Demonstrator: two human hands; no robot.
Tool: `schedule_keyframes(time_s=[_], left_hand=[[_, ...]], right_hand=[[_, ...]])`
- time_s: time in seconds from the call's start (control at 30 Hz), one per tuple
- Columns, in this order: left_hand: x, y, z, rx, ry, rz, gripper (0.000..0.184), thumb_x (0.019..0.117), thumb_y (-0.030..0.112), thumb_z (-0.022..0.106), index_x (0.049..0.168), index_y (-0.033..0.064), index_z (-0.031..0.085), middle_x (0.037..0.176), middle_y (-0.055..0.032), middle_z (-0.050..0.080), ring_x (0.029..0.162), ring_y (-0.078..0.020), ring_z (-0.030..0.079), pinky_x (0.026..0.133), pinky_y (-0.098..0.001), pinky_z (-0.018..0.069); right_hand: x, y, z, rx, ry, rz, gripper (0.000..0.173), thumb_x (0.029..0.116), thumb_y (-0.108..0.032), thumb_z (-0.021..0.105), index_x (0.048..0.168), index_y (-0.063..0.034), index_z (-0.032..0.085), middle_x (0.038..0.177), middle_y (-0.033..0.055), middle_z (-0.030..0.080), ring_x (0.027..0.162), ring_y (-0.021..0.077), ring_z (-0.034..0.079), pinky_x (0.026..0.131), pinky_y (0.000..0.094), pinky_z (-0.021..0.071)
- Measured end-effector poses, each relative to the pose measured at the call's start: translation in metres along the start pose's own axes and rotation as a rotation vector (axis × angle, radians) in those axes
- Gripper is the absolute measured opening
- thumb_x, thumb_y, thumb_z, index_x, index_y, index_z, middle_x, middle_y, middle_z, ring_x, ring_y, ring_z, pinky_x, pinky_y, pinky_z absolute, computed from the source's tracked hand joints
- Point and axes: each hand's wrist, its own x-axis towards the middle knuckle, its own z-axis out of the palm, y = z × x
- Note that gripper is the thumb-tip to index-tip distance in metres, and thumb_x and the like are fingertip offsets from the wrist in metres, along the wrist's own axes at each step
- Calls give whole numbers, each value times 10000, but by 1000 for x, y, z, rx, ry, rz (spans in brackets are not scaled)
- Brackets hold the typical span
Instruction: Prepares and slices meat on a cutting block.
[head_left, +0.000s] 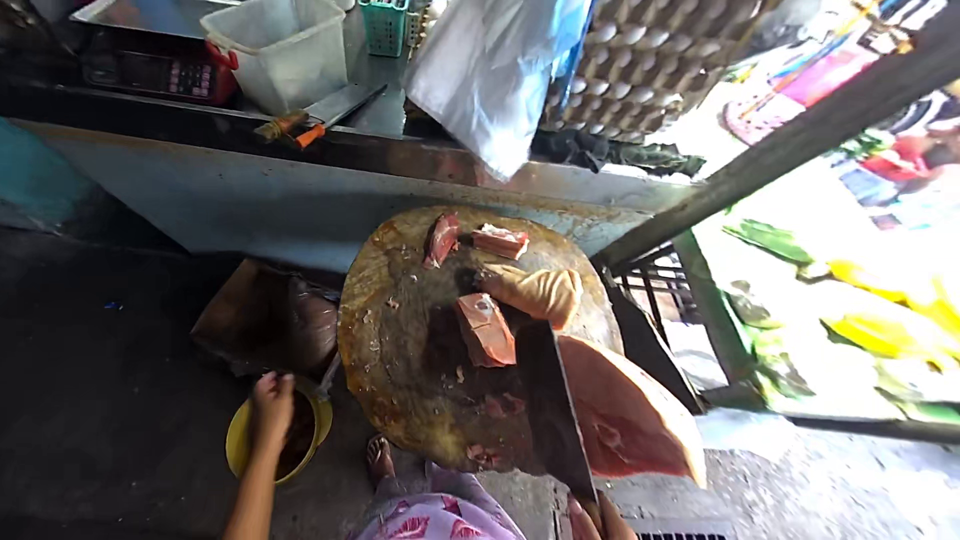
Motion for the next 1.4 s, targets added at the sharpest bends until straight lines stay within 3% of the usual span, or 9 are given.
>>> schedule_keyframes(time_s=[0.1, 0.27, 0.33, 0.5, 0.67, 0.8, 1.03, 1.27, 1.4], left_hand=[[-41, 83, 90, 109, -355, 193, 566, 1035, 222, 606, 1483, -64, 415, 1429, -304, 528, 1281, -405, 576, 1070, -524, 479], [-125, 159, 210, 547, -628, 776, 716, 912, 284, 740, 1539, 86, 456, 1598, -264, 350, 1468, -426, 365, 1176, -526, 363], [-135, 174, 231, 772, -717, 853, 672, 944, 273, 706, 1557, 174, 450, 1647, -250, 269, 1517, -437, 266, 1186, -554, 316], [-88, 167, 223, 636, -706, 1016, 519, 895, 111, 741, 1401, 137, 631, 1513, -200, 504, 1433, -422, 419, 1136, -563, 398], [-36, 174, 178, 525, -797, 764, 595, 867, -81, 616, 1447, 15, 522, 1540, -242, 437, 1433, -363, 435, 1177, -479, 385], [-58, 178, 183, 461, -759, 526, 964, 872, 262, 824, 1579, 4, 220, 1591, -272, 347, 1448, -369, 419, 1169, -498, 384], [-46, 165, 205, 246, -489, 491, 796, 837, 206, 847, 1454, -58, 419, 1333, -288, 589, 1224, -364, 607, 1057, -496, 483], [-1, 160, 183, -310, -577, -117, 482, 1098, 300, 485, 1464, -7, 415, 1312, -250, 575, 1041, -292, 663, 857, -398, 581], [12, 150, 176, -306, -451, -248, 506, 1107, 396, 426, 1366, -36, 480, 1024, -173, 627, 756, -167, 644, 680, -277, 555]], right_hand=[[-1, -5, -5, -9, 128, 4, 411, 988, -277, 562, 1140, 104, 588, 663, 5, 596, 549, 65, 603, 561, 296, 556], [-10, 1, -3, -54, 221, 94, 406, 992, -265, 589, 1181, 93, 607, 681, 103, 627, 559, 186, 627, 575, 414, 557], [-14, 6, 1, -38, 219, 130, 399, 996, -263, 595, 1185, 88, 614, 695, 120, 636, 574, 217, 636, 593, 448, 557], [-16, 16, -1, -27, 137, 146, 430, 998, -305, 605, 1195, 76, 625, 713, 143, 650, 590, 253, 647, 608, 480, 560], [-2, 14, -6, -143, -39, 186, 476, 1008, -363, 627, 1268, 37, 631, 809, 212, 684, 713, 368, 683, 725, 589, 542], [12, 14, 3, -196, -123, 240, 481, 1020, -399, 610, 1277, 8, 634, 843, 228, 691, 771, 399, 688, 757, 610, 529], [33, 26, 3, -102, -171, 385, 439, 1049, -391, 588, 1255, -3, 600, 812, 160, 673, 698, 288, 670, 712, 494, 552], [33, 24, 1, -90, -167, 380, 431, 1047, -371, 598, 1243, 13, 591, 799, 151, 673, 674, 271, 674, 688, 474, 564], [35, 25, 0, -77, -172, 381, 431, 1052, -355, 593, 1252, 27, 582, 808, 159, 669, 685, 277, 671, 698, 475, 561]])
